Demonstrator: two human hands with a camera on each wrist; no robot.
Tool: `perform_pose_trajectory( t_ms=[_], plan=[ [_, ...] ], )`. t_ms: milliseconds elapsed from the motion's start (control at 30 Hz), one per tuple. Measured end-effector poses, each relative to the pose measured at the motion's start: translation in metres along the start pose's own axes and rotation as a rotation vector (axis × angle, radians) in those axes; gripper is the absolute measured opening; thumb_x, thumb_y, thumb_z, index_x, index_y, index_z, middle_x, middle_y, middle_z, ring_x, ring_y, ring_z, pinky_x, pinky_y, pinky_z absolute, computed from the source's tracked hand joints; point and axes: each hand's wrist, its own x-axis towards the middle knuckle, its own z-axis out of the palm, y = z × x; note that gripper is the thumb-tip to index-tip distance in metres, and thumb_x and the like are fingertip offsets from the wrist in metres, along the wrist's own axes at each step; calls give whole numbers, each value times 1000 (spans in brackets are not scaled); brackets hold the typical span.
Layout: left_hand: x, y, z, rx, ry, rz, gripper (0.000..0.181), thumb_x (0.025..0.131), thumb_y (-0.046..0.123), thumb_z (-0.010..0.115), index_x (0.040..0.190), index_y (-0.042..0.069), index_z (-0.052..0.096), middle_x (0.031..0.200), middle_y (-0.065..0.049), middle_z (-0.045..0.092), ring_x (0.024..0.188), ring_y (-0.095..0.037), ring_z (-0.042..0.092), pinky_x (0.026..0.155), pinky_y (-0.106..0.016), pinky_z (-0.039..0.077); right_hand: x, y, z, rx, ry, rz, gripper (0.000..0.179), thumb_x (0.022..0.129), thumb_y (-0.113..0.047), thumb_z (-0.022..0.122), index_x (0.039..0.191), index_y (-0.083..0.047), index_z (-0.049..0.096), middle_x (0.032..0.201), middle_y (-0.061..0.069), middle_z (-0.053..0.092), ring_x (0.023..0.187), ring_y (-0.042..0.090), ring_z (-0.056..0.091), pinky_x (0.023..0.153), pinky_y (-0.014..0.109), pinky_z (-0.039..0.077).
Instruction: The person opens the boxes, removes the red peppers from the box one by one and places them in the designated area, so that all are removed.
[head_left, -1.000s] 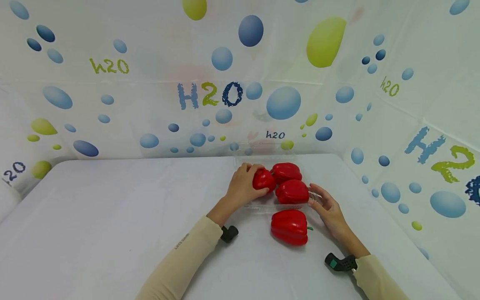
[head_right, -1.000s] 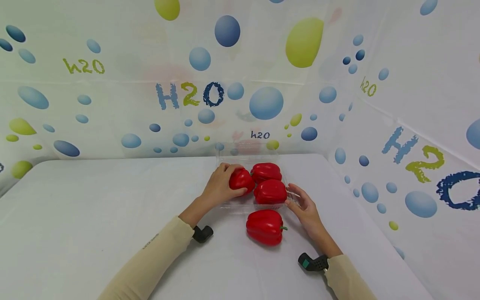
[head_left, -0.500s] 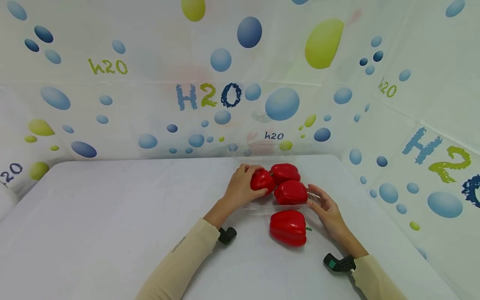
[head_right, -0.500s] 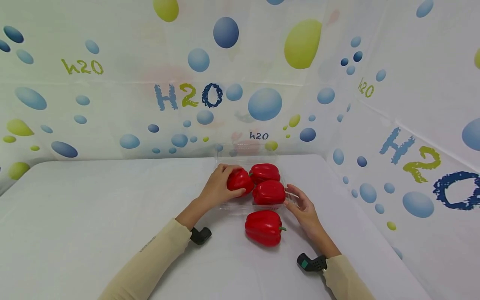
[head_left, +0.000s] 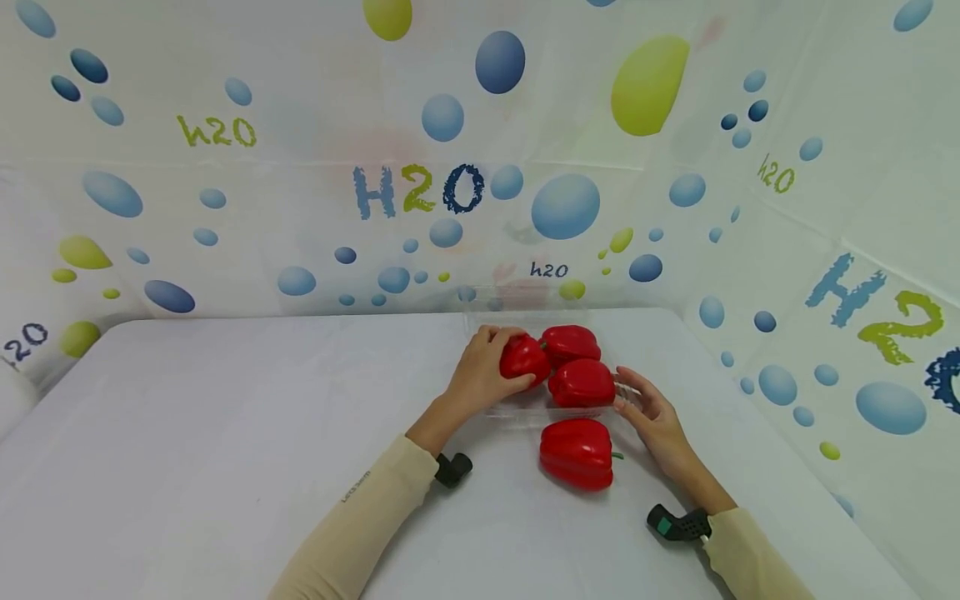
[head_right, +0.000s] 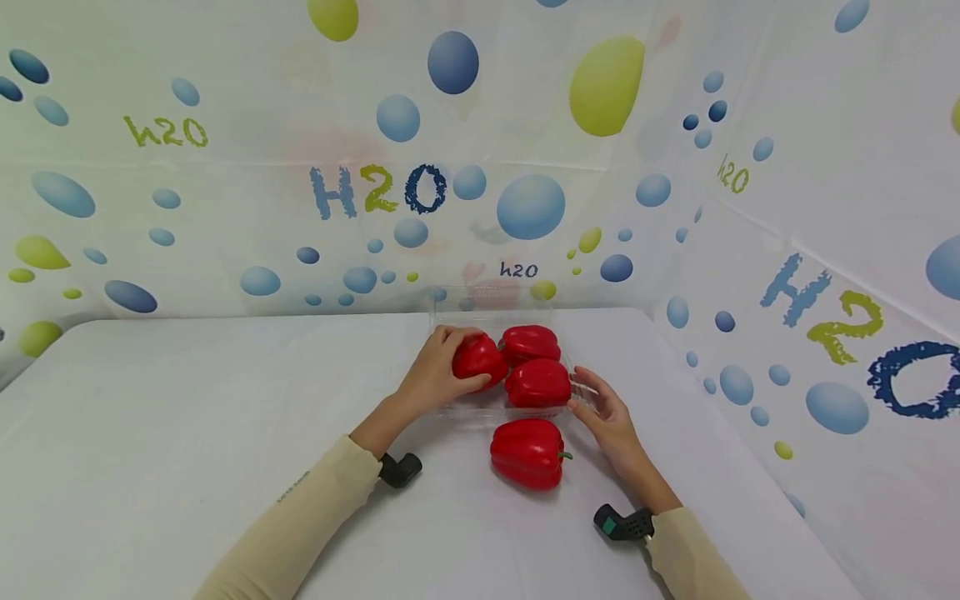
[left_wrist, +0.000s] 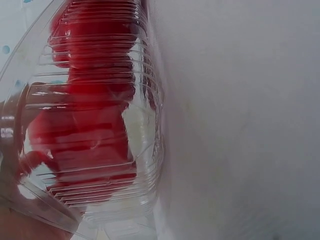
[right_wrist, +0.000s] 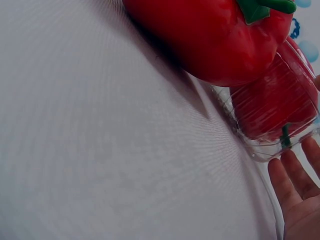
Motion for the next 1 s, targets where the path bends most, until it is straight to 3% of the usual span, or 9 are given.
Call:
perform_pose_trajectory(
  t_ms=[267,1000],
  plan=[
    [-1,-1,-3,-44,-1,-1,63,81,25,79,136,17,48,129,-10,46,122,-27,45,89,-43,55,0,1,0,-1,-4,-18,60,99,-15,57,150,-3,29,147,13,40,122,2,51,93,19,48],
    [-4,7,-8,-52,8,10,63,81,26,79,136,19,49,129,-8,45,123,-26,46,88,-42,55,-1,-1,0,6,-15,-10,61,99,-16,56,151,-3,28,149,12,38,122,3,51,93,20,48]
  ],
)
